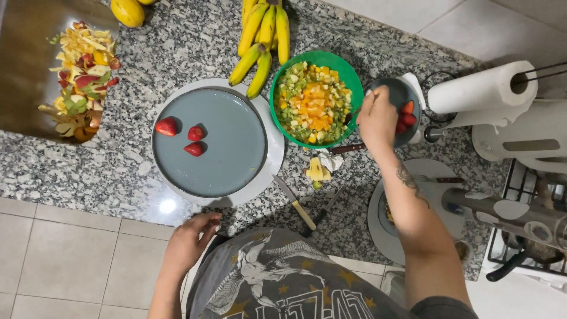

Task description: The person cuts strawberries into small pieces on a plate using a knife. They also mix a fruit salad in a green bowl with a spoon and arrange the cut strawberries on the plate.

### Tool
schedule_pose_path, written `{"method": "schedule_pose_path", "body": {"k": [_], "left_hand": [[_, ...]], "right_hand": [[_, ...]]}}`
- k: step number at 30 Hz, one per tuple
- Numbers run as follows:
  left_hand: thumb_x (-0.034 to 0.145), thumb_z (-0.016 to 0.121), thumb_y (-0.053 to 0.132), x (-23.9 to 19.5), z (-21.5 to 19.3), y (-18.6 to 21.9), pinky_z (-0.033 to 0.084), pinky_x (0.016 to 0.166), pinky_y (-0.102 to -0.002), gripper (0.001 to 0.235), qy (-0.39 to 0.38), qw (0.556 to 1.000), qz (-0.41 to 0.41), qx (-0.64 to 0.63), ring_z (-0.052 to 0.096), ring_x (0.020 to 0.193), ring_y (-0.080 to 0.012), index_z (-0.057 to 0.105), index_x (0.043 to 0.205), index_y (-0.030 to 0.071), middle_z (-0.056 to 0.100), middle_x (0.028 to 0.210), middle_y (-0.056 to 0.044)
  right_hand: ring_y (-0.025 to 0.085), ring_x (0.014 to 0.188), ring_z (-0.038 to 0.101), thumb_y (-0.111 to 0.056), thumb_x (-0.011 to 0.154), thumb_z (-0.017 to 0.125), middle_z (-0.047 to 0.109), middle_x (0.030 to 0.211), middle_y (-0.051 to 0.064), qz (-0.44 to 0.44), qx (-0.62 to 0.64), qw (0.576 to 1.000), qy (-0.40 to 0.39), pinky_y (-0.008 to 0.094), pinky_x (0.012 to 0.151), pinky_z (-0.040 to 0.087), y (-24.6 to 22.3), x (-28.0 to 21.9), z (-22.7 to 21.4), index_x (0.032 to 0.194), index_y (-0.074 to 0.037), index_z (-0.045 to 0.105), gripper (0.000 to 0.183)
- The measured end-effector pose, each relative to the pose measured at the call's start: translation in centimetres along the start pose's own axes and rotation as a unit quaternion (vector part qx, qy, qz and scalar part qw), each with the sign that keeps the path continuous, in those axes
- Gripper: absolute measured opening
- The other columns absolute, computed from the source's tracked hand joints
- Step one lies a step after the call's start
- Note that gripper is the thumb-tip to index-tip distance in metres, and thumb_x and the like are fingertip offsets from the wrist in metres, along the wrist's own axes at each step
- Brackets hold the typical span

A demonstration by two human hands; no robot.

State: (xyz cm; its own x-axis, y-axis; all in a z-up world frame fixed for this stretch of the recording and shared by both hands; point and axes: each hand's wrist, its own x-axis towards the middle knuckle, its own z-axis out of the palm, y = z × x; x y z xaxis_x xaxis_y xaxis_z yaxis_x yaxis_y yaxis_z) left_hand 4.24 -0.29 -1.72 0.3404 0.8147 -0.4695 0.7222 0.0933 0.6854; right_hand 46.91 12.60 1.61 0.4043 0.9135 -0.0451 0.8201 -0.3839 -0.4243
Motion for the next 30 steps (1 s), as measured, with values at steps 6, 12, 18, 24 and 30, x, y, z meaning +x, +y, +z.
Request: {"method": "schedule_pose_path", "body": {"k": [6,12,18,24,30], "left_hand": [[0.084,0.058,0.018,0.3,0.7,0.0,0.053,0.081,-0.033,0.029,-0.015,1.000,-0.011,0.012,0.068,0.095,-0.0139,0.062,0.113,0.019,0.070,0.105,0.002],[0.083,0.060,0.017,0.2,0.7,0.1,0.053,0.082,-0.034,0.030,-0.010,1.000,0.007,0.008,0.069,0.093,-0.0149,0.063,0.113,0.019,0.070,0.106,0.001],[0.084,0.058,0.020,-0.2,0.5,-0.4,0.054,0.078,-0.033,0.028,0.007,1.000,-0.004,0.019,0.069,0.093,-0.0133,0.062,0.112,0.020,0.071,0.103,0.003],[0.084,0.059,0.019,-0.2,0.6,-0.9,0.053,0.080,-0.034,0.029,0.009,1.000,0.008,0.016,0.069,0.093,-0.0140,0.062,0.112,0.019,0.071,0.102,0.002],[0.085,0.058,0.021,-0.3,0.8,-1.2,0.053,0.080,-0.037,0.029,0.015,1.000,0.017,0.020,0.067,0.095,-0.0183,0.062,0.113,0.019,0.069,0.108,0.001]], "right_hand": [[0.015,0.043,0.053,-0.023,0.101,0.029,0.054,0.051,0.006,0.101,0.295,0.949,0.053,0.029,0.049,0.043,2.7,-0.6,2.3,0.092,-0.006,0.046,0.025],[0.016,0.040,0.051,-0.032,0.098,0.035,0.055,0.050,0.008,0.092,0.384,0.915,0.086,0.030,0.045,0.041,1.2,0.8,4.8,0.091,-0.007,0.046,0.028],[0.015,0.046,0.056,-0.034,0.099,0.033,0.050,0.049,0.005,0.007,0.334,0.940,0.072,0.030,0.051,0.045,-2.5,0.8,3.3,0.091,-0.007,0.045,0.030],[0.017,0.059,0.061,-0.024,0.103,0.037,0.054,0.059,0.005,-0.117,0.236,0.964,0.037,0.032,0.057,0.047,-4.8,-0.3,-2.2,0.093,-0.006,0.043,0.022],[0.021,0.073,0.066,-0.002,0.101,0.047,0.066,0.084,0.015,-0.305,0.153,0.939,-0.033,0.031,0.069,0.058,-5.6,1.6,-4.3,0.106,0.003,0.056,0.012]]}}
